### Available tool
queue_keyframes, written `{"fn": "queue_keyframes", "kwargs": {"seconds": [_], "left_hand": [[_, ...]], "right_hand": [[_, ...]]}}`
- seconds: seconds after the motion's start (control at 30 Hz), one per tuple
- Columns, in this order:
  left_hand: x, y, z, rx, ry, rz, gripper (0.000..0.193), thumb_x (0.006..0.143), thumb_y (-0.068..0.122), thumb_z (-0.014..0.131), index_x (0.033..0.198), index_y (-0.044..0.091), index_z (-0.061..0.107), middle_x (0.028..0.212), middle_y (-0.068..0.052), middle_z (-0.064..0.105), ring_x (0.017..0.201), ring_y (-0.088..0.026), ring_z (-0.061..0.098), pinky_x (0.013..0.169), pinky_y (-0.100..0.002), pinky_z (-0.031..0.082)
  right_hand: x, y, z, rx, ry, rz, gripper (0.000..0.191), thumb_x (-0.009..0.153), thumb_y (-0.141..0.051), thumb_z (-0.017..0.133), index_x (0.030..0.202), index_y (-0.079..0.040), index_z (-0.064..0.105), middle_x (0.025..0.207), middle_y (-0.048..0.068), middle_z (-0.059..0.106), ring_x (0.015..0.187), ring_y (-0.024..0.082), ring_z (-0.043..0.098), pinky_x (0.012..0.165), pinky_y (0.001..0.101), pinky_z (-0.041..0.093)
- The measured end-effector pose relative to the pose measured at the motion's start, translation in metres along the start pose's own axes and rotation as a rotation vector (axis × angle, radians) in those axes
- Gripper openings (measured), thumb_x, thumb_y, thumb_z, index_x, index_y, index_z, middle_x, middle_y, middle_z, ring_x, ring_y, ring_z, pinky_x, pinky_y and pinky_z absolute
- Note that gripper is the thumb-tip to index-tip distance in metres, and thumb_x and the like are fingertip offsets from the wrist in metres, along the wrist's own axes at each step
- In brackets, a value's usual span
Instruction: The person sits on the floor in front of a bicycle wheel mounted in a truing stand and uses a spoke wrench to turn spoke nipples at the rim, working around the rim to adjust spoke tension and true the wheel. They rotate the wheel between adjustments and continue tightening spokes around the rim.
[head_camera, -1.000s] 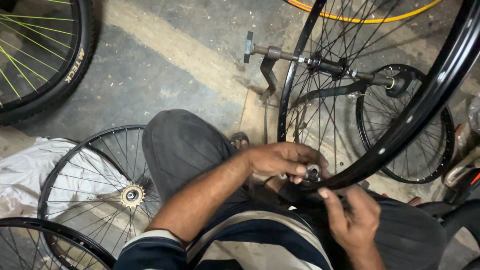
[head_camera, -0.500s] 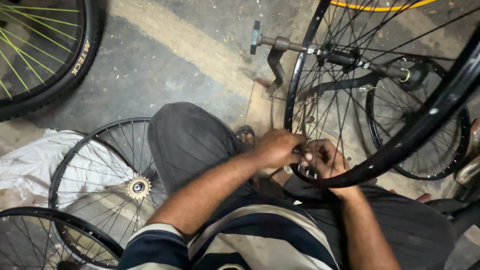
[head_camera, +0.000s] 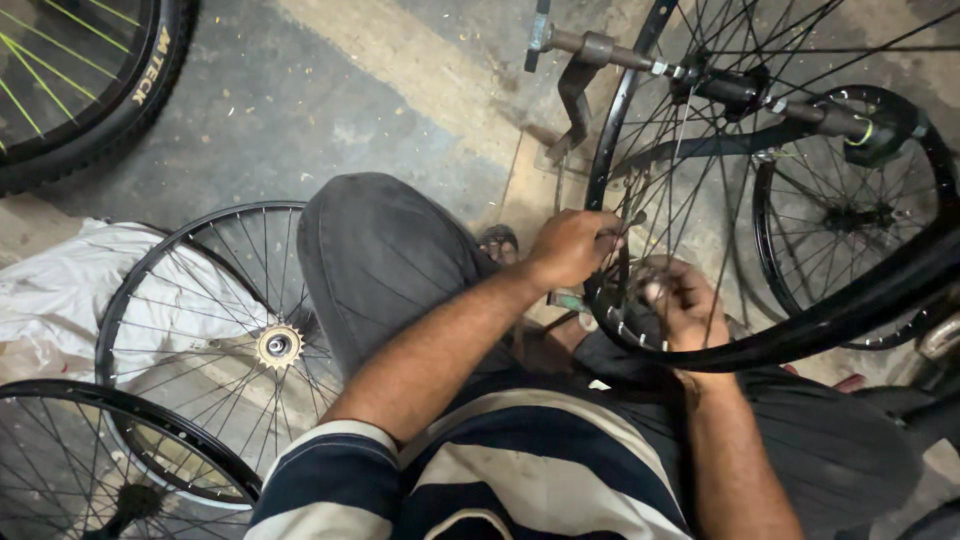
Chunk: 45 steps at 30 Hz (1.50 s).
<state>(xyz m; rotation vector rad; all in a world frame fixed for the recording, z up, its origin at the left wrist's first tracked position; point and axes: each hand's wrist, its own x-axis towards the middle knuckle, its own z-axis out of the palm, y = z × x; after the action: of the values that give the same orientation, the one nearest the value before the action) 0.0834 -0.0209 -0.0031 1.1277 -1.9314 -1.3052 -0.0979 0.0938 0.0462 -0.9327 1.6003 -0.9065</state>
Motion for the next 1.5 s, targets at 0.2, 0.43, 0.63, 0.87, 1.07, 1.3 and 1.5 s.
{"fn": "queue_keyframes", "kwargs": {"seconds": [0.2,0.43,0.63,0.87,1.07,1.3,1.5], "left_hand": [[-0.009,0.004,-0.002,0.017,0.045,0.094,0.020,0.087,0.022,0.070,0.100,0.008,0.075,0.098,-0.017,0.074,0.095,-0.040,0.069,0.084,-0.050,0.053],[-0.017,0.012,-0.008,0.039,0.039,0.112,0.020,0.087,0.022,0.071,0.100,0.007,0.075,0.100,-0.016,0.074,0.097,-0.040,0.070,0.086,-0.050,0.053],[-0.021,0.008,-0.008,0.086,-0.246,0.148,0.028,0.081,0.031,0.078,0.098,0.010,0.074,0.094,-0.017,0.074,0.095,-0.041,0.068,0.079,-0.053,0.051],[-0.026,0.014,0.023,0.367,-0.135,-0.050,0.032,0.086,0.019,0.069,0.114,0.006,0.062,0.092,-0.019,0.074,0.093,-0.043,0.070,0.079,-0.056,0.053],[-0.020,0.010,-0.007,0.029,-0.369,0.124,0.036,0.092,0.037,0.071,0.109,0.005,0.071,0.084,-0.018,0.075,0.077,-0.036,0.072,0.068,-0.048,0.056],[-0.020,0.038,-0.046,-0.479,-0.790,-0.101,0.048,0.100,0.031,0.064,0.141,0.006,0.063,0.088,-0.006,0.074,0.071,-0.010,0.069,0.067,-0.030,0.059],[-0.036,0.047,-0.036,-1.002,-0.874,-0.370,0.047,0.097,0.028,0.067,0.140,0.012,0.059,0.095,0.003,0.070,0.079,-0.007,0.065,0.070,-0.029,0.061]], "right_hand": [[0.020,0.020,0.007,0.013,-0.097,0.038,0.041,0.092,-0.007,0.068,0.131,0.002,0.058,0.113,0.007,0.071,0.104,0.016,0.066,0.089,0.0299,0.053],[0.020,0.015,0.014,-0.047,-0.102,0.107,0.036,0.097,-0.005,0.071,0.130,0.005,0.063,0.108,0.013,0.071,0.098,0.019,0.065,0.086,0.0324,0.052],[0.008,0.006,0.006,-0.058,-0.126,-0.011,0.031,0.089,0.002,0.064,0.120,0.002,0.059,0.109,0.012,0.073,0.106,0.021,0.071,0.094,0.0331,0.056],[-0.028,-0.017,0.006,-0.716,0.011,-0.252,0.033,0.082,-0.008,0.076,0.109,0.003,0.058,0.094,0.020,0.071,0.089,0.032,0.072,0.078,0.0425,0.057],[-0.066,-0.058,0.021,-0.801,0.007,-0.615,0.025,0.085,-0.011,0.076,0.107,-0.001,0.067,0.092,0.019,0.068,0.083,0.039,0.068,0.071,0.0461,0.053],[-0.094,-0.105,0.001,-0.658,0.035,-0.533,0.019,0.084,-0.011,0.076,0.103,-0.006,0.075,0.091,0.012,0.075,0.078,0.029,0.074,0.070,0.0377,0.056],[-0.093,-0.098,-0.003,-0.665,0.044,-0.607,0.019,0.083,-0.010,0.078,0.101,-0.007,0.076,0.093,0.011,0.076,0.080,0.028,0.074,0.071,0.0375,0.055]]}}
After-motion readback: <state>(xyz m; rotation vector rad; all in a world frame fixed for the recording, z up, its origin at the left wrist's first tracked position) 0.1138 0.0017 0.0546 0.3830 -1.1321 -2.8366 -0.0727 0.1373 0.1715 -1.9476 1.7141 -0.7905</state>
